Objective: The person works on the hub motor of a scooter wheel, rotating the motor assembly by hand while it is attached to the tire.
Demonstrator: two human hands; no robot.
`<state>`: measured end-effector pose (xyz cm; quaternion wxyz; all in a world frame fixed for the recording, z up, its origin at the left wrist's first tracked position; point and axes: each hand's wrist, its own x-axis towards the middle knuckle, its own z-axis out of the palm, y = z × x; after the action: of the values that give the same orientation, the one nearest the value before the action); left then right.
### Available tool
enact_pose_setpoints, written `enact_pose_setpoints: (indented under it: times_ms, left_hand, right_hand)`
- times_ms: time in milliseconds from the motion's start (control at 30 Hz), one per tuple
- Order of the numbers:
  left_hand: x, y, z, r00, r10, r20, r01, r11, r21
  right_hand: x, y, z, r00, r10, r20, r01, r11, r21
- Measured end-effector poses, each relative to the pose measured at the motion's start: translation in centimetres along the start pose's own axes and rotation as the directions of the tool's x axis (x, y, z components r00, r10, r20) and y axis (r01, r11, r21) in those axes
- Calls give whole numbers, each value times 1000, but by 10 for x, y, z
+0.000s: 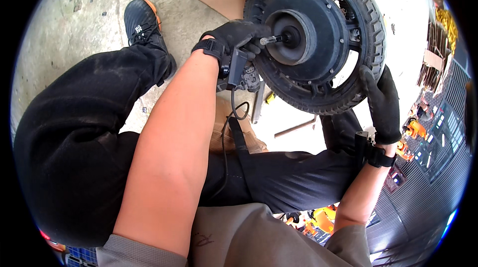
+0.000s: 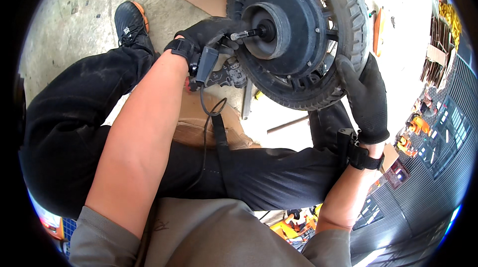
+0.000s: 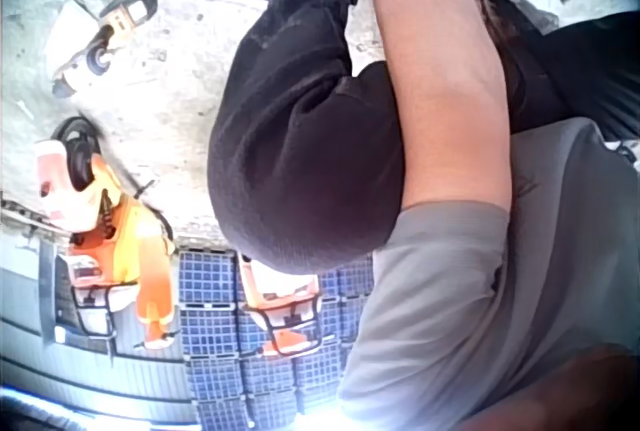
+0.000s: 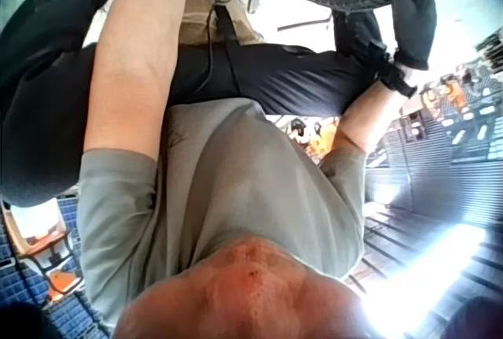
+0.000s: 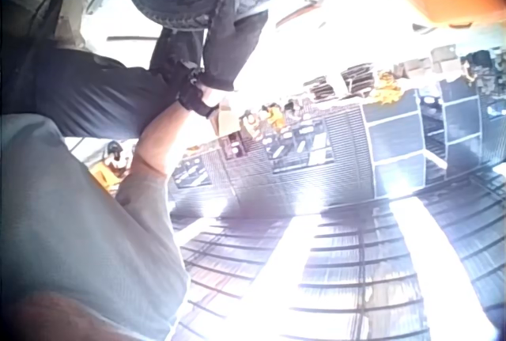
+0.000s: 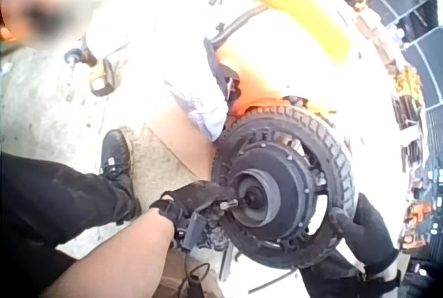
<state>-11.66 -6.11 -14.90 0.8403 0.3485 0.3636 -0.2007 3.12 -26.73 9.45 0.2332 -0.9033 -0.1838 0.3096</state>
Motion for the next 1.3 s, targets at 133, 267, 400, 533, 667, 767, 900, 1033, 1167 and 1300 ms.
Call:
enact_pose_setpoints:
  times_ms: [133, 267, 400, 533, 667, 767, 900, 1033, 1167, 1300]
  left_hand:
    - [-1, 4, 4, 999, -32, 2, 31, 977, 212]
    - [2, -3, 11, 1000, 2, -10, 1, 962, 274]
    - [5, -2, 14, 993, 115, 17, -113, 913, 393]
    - [21, -12, 4, 919, 349, 184, -388, 707, 592]
    - [17, -14, 8, 983, 155, 96, -180, 909, 377]
    - [13, -11, 15, 996, 77, 50, -90, 929, 358]
    - [18, -16, 20, 989, 138, 51, -144, 835, 530]
    - [19, -14, 19, 982, 168, 91, -188, 770, 610]
    - [21, -16, 16, 975, 164, 150, -219, 824, 522]
    - [24, -18, 5, 975, 59, 216, -142, 910, 389]
  right_hand:
    - [1, -2, 0, 1000, 7, -13, -7, 1000, -24]
    - [0, -3, 0, 1000, 21, -13, -22, 1000, -23]
    - [0, 0, 0, 1000, 21, -15, -21, 1000, -8]
    - [1, -1, 1, 1000, 22, -11, -22, 1000, 10]
    - [0, -2, 1, 1000, 10, -3, -10, 1000, 5]
    - [0, -2, 3, 1000, 9, -26, -8, 1000, 12]
    - [1, 0, 1, 1000, 16, 0, -16, 1000, 5]
    - [1, -2, 1, 999, 36, -10, -36, 999, -2]
    - [0, -3, 2, 999, 35, -20, -35, 999, -10]
    - [0, -5, 3, 1000, 18, -13, -18, 1000, 1]
